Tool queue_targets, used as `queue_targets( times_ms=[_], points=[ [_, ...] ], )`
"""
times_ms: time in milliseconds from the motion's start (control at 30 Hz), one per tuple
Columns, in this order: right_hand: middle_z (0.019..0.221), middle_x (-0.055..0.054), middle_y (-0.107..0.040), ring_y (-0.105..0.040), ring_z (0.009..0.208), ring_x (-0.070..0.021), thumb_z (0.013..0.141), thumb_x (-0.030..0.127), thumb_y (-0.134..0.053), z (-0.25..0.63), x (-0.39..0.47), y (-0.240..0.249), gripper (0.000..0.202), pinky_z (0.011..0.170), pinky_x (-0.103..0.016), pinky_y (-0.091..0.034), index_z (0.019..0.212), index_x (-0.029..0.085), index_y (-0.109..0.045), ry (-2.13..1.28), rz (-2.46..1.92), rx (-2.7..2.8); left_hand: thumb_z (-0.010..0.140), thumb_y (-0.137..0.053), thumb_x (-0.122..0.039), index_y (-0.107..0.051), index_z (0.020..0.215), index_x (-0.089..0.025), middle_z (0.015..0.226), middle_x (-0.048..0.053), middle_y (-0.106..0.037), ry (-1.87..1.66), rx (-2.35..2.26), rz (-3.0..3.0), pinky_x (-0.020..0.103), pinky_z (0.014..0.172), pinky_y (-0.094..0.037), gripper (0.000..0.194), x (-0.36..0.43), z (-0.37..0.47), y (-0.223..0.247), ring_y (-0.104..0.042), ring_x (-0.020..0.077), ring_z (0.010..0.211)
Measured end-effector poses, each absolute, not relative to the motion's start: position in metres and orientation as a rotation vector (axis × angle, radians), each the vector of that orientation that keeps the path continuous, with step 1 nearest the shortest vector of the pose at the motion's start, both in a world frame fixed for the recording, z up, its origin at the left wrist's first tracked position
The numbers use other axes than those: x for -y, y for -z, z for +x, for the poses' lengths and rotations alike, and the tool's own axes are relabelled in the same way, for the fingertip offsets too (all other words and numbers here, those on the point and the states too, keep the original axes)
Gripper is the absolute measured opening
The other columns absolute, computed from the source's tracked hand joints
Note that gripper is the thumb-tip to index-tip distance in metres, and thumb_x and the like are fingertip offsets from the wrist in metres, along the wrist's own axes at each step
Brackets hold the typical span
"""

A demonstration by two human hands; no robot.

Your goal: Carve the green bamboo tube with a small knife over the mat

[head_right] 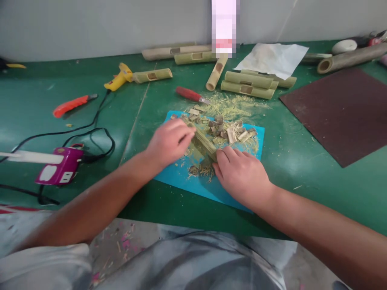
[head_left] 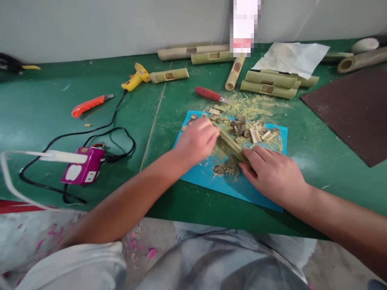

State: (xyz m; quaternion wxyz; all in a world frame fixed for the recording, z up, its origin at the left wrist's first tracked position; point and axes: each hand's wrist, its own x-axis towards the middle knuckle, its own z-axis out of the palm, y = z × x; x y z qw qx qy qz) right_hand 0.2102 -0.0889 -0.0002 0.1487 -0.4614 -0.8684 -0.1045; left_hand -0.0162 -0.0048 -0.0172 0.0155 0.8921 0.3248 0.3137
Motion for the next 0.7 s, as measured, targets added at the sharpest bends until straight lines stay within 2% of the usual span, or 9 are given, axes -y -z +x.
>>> queue_targets(
  times_ms=[367, 467, 600, 700],
  points=[
    [0.074, -0.004, -0.065, -0.053, 0.063, -0.0149, 0.096, 0.026, -0.052, 0.2098, 0.0893, -0.001, 0.022, 0.059, -0.031, -0.032, 0.088, 0.015, -0.069, 0.354, -1.313, 2.482, 0.101, -0.049, -0.022, -0.068, 0.096, -0.015, 0.082, 0.005, -0.064, -0.909, -0.945, 2.763, 0.03, 0.072, -0.05, 0.021, 0.0014, -0.0189, 0.021, -0.06, 0.016, 0.078],
    [0.075, -0.004, -0.065, -0.054, 0.063, -0.0151, 0.095, 0.027, -0.054, 0.2095, 0.0896, -0.0009, 0.021, 0.059, -0.031, -0.034, 0.09, 0.014, -0.069, 0.372, -1.305, 2.464, 0.1, -0.049, -0.021, -0.068, 0.091, -0.013, 0.082, 0.007, -0.064, -1.017, -1.018, 2.748, 0.031, 0.072, -0.05, 0.022, 0.0009, -0.0181, 0.0204, -0.06, 0.0168, 0.077],
    [0.075, -0.003, -0.065, -0.056, 0.064, -0.0151, 0.096, 0.026, -0.054, 0.2092, 0.0898, -0.0016, 0.021, 0.059, -0.031, -0.036, 0.091, 0.013, -0.07, 0.363, -1.298, 2.487, 0.101, -0.048, -0.022, -0.068, 0.092, -0.015, 0.08, 0.006, -0.064, -0.921, -0.927, 2.753, 0.03, 0.072, -0.049, 0.022, 0.0021, -0.0156, 0.0195, -0.06, 0.0162, 0.077],
    [0.076, -0.003, -0.065, -0.056, 0.064, -0.0152, 0.095, 0.028, -0.055, 0.2092, 0.0899, -0.0018, 0.021, 0.06, -0.031, -0.036, 0.091, 0.013, -0.07, 0.399, -1.3, 2.462, 0.1, -0.05, -0.021, -0.067, 0.087, -0.014, 0.079, 0.006, -0.063, -0.999, -1.022, 2.724, 0.031, 0.071, -0.049, 0.022, 0.0004, -0.0162, 0.019, -0.059, 0.0163, 0.075]
  ],
)
